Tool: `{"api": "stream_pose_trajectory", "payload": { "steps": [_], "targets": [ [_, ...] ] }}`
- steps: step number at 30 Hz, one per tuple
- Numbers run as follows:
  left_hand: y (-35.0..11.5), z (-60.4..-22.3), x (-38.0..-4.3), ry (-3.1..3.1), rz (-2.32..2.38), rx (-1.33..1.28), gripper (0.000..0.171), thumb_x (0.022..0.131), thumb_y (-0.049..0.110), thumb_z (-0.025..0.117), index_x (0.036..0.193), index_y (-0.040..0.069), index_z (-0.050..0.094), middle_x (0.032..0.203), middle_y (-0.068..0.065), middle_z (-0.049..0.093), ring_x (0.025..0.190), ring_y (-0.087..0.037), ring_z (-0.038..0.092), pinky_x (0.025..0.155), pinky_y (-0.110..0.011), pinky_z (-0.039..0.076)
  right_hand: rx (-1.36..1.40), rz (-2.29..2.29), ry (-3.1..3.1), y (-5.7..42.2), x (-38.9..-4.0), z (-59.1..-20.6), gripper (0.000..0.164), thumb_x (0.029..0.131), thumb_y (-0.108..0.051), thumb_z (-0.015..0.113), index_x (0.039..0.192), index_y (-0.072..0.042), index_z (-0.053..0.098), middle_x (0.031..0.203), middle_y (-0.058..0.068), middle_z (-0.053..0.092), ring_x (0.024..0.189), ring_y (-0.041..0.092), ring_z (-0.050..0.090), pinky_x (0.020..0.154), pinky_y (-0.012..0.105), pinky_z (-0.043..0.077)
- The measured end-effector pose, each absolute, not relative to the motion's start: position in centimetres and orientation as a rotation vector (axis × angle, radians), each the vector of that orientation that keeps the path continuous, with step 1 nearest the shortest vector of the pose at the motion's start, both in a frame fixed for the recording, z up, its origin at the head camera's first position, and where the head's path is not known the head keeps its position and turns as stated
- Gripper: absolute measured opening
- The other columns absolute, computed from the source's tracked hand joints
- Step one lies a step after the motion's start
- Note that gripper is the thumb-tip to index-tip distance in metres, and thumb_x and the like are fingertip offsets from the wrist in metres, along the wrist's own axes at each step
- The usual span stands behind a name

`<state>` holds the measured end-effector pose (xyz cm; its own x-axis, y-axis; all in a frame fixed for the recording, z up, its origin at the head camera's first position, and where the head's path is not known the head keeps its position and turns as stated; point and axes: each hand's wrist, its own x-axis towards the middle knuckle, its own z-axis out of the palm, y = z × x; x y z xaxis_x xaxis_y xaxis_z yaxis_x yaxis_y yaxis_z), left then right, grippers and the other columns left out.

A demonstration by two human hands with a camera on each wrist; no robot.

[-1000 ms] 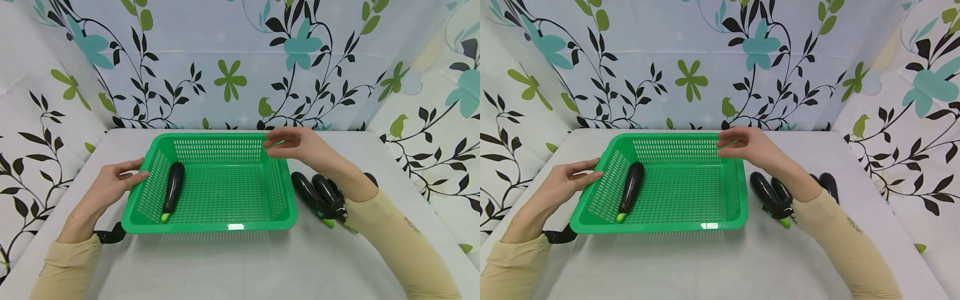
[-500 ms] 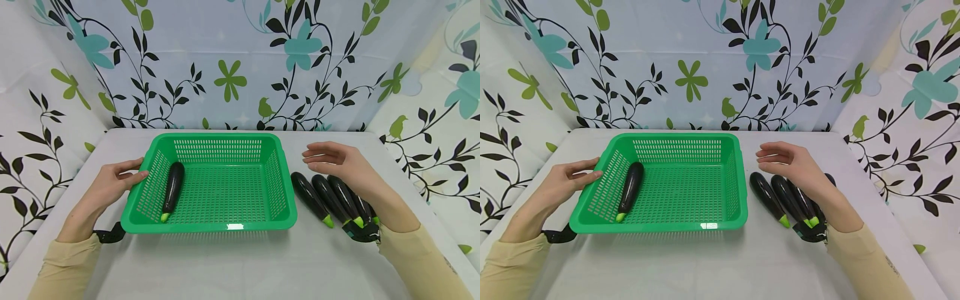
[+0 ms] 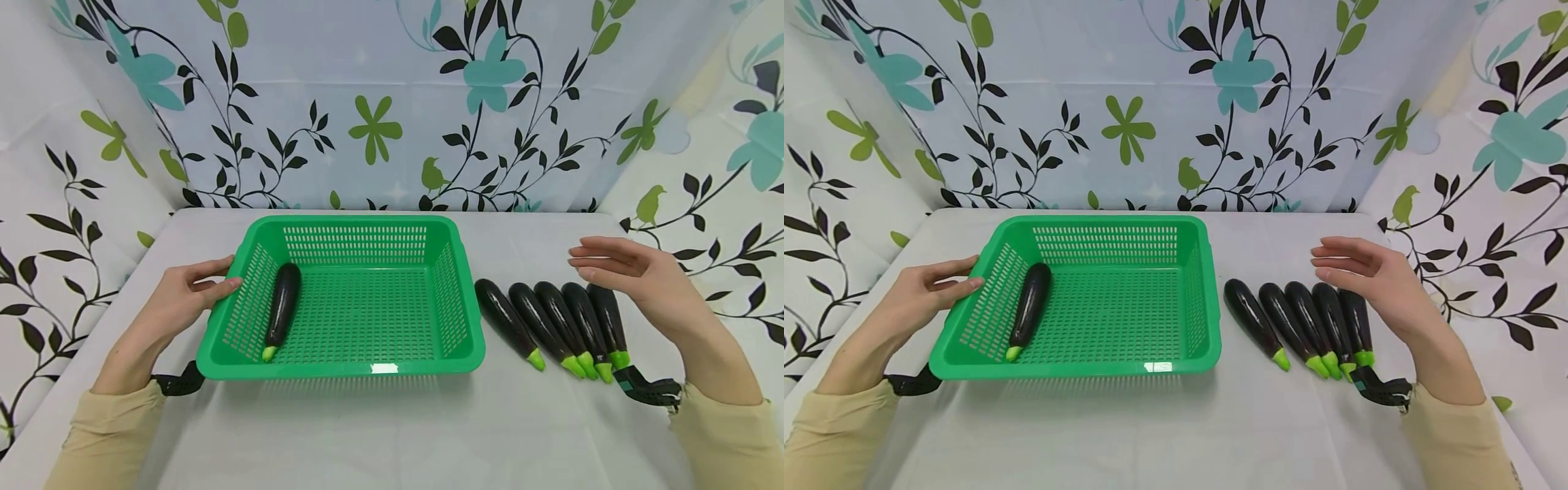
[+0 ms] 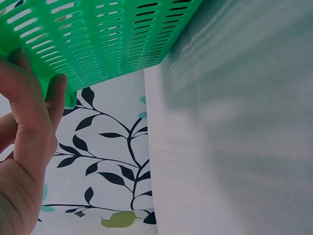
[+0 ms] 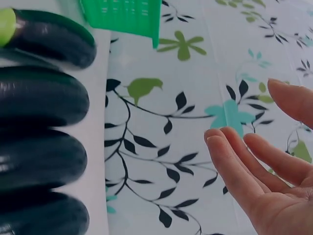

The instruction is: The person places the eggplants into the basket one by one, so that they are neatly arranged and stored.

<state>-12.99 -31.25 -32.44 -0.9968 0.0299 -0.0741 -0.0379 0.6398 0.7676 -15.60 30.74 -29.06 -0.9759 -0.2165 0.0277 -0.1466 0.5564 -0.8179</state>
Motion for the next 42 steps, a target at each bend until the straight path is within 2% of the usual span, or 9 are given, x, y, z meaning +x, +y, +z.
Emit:
{"api": "stream_pose_trajectory", "payload": {
  "steps": [8, 15, 20, 26, 28, 33, 34, 37, 42],
  "targets": [
    [-31.3, -32.5, -13.1, 2.772, 1.308, -0.001, 0.068, 0.100, 0.037, 0.061, 0.152, 0.000, 0.038, 0.140, -0.030, 0.053, 0.086, 0.014, 0.060, 0.071, -0.019, 0.052, -0.286, -1.470, 2.673, 33.2, -16.3, -29.0, 0.050, 0.097, -0.015, 0.066, 0.144, -0.011, 0.049, 0.129, -0.007, 0.067, 0.113, 0.000, 0.064, 0.090, 0.008, 0.042],
    [-31.3, -32.4, -13.1, 2.777, 1.302, -0.001, 0.068, 0.100, 0.037, 0.060, 0.152, -0.001, 0.037, 0.137, -0.031, 0.055, 0.085, 0.014, 0.060, 0.071, -0.019, 0.052, -0.271, -1.344, 2.722, 34.7, -16.8, -29.4, 0.049, 0.097, -0.019, 0.068, 0.142, -0.012, 0.051, 0.127, -0.010, 0.067, 0.110, -0.003, 0.064, 0.087, 0.008, 0.044],
    [-31.4, -32.4, -13.0, 2.777, 1.309, 0.011, 0.068, 0.100, 0.037, 0.061, 0.153, 0.000, 0.037, 0.145, -0.030, 0.048, 0.087, 0.020, 0.056, 0.071, -0.016, 0.051, -0.239, -1.200, 2.766, 36.0, -17.3, -30.0, 0.051, 0.095, -0.025, 0.071, 0.140, -0.011, 0.053, 0.120, -0.018, 0.068, 0.104, -0.006, 0.065, 0.081, 0.008, 0.045],
    [-31.3, -32.4, -12.9, 2.786, 1.303, 0.022, 0.068, 0.100, 0.037, 0.061, 0.152, 0.001, 0.038, 0.148, -0.028, 0.046, 0.087, 0.019, 0.056, 0.071, -0.017, 0.051, -0.191, -1.064, 2.754, 37.9, -18.0, -31.0, 0.059, 0.093, -0.028, 0.073, 0.141, -0.004, 0.049, 0.113, -0.023, 0.067, 0.097, -0.011, 0.063, 0.076, 0.010, 0.044],
    [-31.3, -32.4, -12.9, 2.782, 1.301, 0.021, 0.068, 0.100, 0.037, 0.061, 0.153, 0.001, 0.037, 0.147, -0.028, 0.046, 0.087, 0.018, 0.057, 0.071, -0.017, 0.051, -0.150, -1.006, 2.757, 38.3, -18.2, -31.3, 0.063, 0.092, -0.032, 0.074, 0.141, -0.003, 0.048, 0.115, -0.017, 0.068, 0.094, -0.013, 0.061, 0.085, 0.022, 0.049],
    [-31.3, -32.4, -12.9, 2.778, 1.295, 0.014, 0.068, 0.100, 0.037, 0.061, 0.153, 0.001, 0.037, 0.146, -0.028, 0.049, 0.087, 0.016, 0.058, 0.071, -0.018, 0.051, -0.080, -0.862, 2.770, 39.0, -18.6, -32.0, 0.073, 0.090, -0.043, 0.073, 0.142, 0.001, 0.047, 0.131, 0.022, 0.063, 0.085, -0.020, 0.053, 0.093, 0.061, 0.044],
    [-31.3, -32.4, -12.9, 2.779, 1.294, 0.013, 0.068, 0.100, 0.037, 0.061, 0.153, 0.001, 0.037, 0.145, -0.028, 0.049, 0.087, 0.017, 0.058, 0.071, -0.018, 0.051, -0.080, -0.849, 2.768, 39.0, -18.7, -32.1, 0.073, 0.090, -0.044, 0.073, 0.142, 0.002, 0.047, 0.134, 0.028, 0.059, 0.084, -0.020, 0.052, 0.093, 0.062, 0.044],
    [-31.3, -32.4, -12.9, 2.782, 1.296, 0.011, 0.068, 0.100, 0.037, 0.061, 0.153, 0.001, 0.038, 0.145, -0.028, 0.049, 0.087, 0.017, 0.058, 0.071, -0.017, 0.051, -0.090, -0.813, 2.755, 39.2, -18.9, -32.4, 0.074, 0.090, -0.045, 0.073, 0.142, 0.002, 0.048, 0.136, 0.029, 0.057, 0.085, -0.019, 0.051, 0.092, 0.060, 0.045],
    [-31.3, -32.5, -12.9, 2.775, 1.303, 0.009, 0.069, 0.100, 0.037, 0.061, 0.153, 0.001, 0.037, 0.147, -0.028, 0.047, 0.088, 0.019, 0.056, 0.072, -0.015, 0.050, -0.117, -0.734, 2.765, 39.6, -19.0, -32.9, 0.075, 0.090, -0.046, 0.073, 0.140, 0.004, 0.049, 0.132, 0.028, 0.060, 0.096, 0.001, 0.062, 0.088, 0.055, 0.047]
  ]
}}
